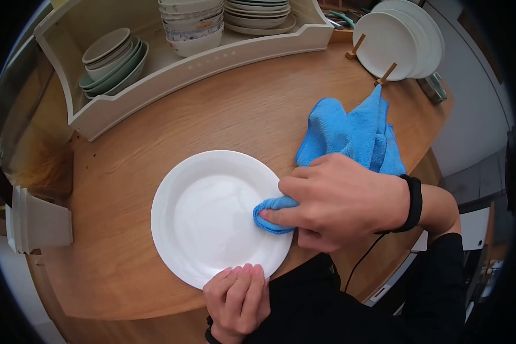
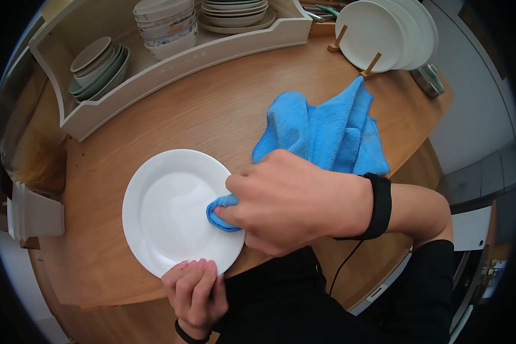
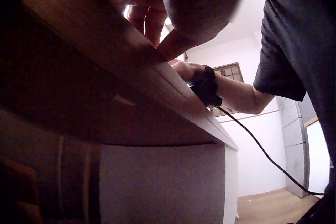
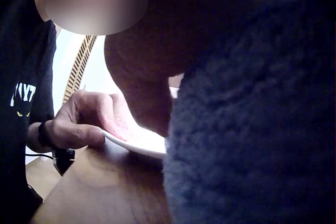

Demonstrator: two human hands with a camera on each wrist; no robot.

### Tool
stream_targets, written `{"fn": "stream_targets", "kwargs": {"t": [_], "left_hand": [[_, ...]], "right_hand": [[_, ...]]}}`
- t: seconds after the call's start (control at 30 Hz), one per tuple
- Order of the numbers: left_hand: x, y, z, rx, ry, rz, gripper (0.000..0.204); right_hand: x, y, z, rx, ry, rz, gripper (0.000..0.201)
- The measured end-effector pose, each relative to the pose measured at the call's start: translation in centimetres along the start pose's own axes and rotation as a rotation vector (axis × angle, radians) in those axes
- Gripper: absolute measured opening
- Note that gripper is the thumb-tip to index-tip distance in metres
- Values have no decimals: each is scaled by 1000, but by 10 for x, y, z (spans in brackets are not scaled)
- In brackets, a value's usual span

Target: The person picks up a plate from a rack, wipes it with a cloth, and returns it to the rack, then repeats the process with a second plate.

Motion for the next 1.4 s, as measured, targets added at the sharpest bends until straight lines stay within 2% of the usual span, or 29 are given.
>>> {"fn": "stream_targets", "kwargs": {"t": [0.1,0.33,0.53,0.6,0.7,0.83,1.03,1.13,1.23,1.4], "left_hand": [[-2,1,1,-6,25,-11,29],[-6,3,4,-11,12,12,28],[0,1,6,-63,85,45,24],[1,1,6,-54,120,47,22],[5,-1,7,-75,121,100,23],[8,-2,6,-63,158,71,21],[8,-2,5,-35,151,32,19],[9,-5,6,-80,131,55,15],[7,-5,5,-106,128,67,12],[7,-5,5,-101,118,74,12]], "right_hand": [[7,3,-8,-78,32,15,43],[36,3,-22,-119,78,33,43],[59,1,-25,23,35,37,42],[70,4,-21,110,13,61,41],[86,7,-5,87,-48,71,40],[103,12,10,62,-92,85,41],[107,15,23,117,-120,155,43],[101,19,36,262,-208,190,43],[97,27,47,240,-212,230,40],[99,25,61,-19,-274,144,32]]}}
Point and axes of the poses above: each hand's wrist, its own x-axis towards the middle knuckle, its own y-axis out of the palm, z = x × y, the point moved 6 cm from there along x, towards the middle knuckle, and after that the axes turned 2 degrees about -x, right-handed, at the moved point
